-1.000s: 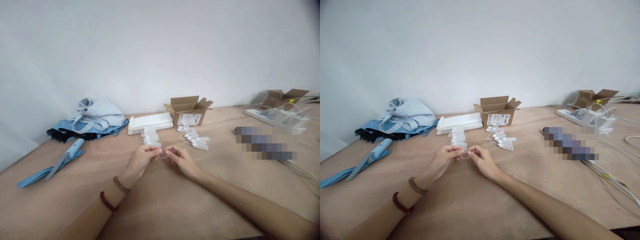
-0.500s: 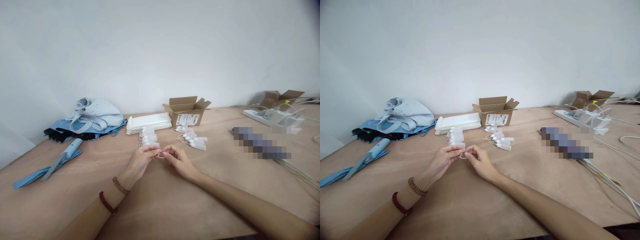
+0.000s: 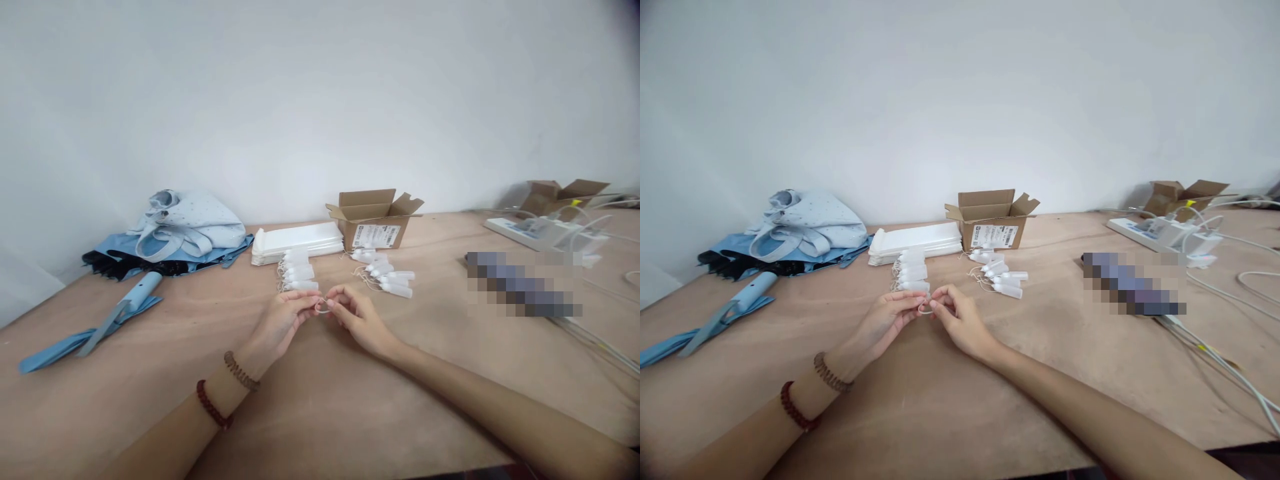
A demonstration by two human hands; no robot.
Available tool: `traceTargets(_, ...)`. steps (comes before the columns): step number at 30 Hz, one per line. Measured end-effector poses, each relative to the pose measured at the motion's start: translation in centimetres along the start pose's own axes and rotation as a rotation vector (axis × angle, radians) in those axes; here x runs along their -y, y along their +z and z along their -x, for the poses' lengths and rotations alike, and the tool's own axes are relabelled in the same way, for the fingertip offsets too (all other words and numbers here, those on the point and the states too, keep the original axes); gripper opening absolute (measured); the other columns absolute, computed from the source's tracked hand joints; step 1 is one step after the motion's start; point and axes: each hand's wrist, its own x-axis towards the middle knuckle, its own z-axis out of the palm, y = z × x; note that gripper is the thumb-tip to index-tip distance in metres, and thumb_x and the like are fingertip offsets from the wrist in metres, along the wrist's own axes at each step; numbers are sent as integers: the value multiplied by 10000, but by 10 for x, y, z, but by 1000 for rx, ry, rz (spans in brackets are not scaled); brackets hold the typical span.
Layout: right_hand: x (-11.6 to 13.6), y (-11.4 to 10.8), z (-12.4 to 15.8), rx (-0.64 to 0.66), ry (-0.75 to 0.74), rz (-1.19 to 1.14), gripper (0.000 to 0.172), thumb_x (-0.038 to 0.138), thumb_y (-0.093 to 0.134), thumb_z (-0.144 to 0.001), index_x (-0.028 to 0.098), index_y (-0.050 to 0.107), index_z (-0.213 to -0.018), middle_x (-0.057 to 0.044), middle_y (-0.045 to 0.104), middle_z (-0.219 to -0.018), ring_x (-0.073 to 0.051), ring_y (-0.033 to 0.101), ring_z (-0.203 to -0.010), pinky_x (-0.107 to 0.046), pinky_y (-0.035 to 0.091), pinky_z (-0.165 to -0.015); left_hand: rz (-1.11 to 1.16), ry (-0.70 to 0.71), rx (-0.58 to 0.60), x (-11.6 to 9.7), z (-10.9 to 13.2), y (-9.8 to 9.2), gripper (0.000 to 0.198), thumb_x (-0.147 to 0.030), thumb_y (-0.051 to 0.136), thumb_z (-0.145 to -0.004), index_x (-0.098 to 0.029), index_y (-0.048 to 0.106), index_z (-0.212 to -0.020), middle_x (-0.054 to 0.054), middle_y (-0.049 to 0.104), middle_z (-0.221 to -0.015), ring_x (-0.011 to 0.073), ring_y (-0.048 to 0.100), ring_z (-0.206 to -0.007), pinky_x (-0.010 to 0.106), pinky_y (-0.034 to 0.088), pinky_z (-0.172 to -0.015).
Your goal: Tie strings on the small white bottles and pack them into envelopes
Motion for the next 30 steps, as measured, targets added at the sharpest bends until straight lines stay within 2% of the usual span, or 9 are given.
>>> traceTargets(16, 4, 1, 0, 12, 12, 13, 219, 402, 529, -860, 189, 527, -908, 1, 629, -711, -121, 555, -627, -243, 383, -561, 25, -15, -6, 1, 0, 2, 66, -87, 682, -702, -83, 726, -751, 81, 671, -823, 108, 581, -729, 214, 479, -718)
traceTargets(22, 4, 3, -1, 10, 19, -19, 206, 394, 535, -852, 196, 510, -902, 2, 633, -727, -137, 591, -676, -259, 410, -612, -8, 4, -22, 0, 2, 3, 72, -100, 698, -698, -88, 726, -764, 84, 678, -818, 118, 593, -740, 220, 481, -725)
traceTargets(30, 0, 4, 0, -49, 15, 2, 278, 377, 517, -855, 205, 432, -1056, 28, 611, -653, -130, 532, -577, -250, 353, -528, -8, 16, 3, 0, 4, 5, 77, -143, 720, -693, -97, 725, -755, 75, 680, -828, 130, 601, -762, 256, 482, -792)
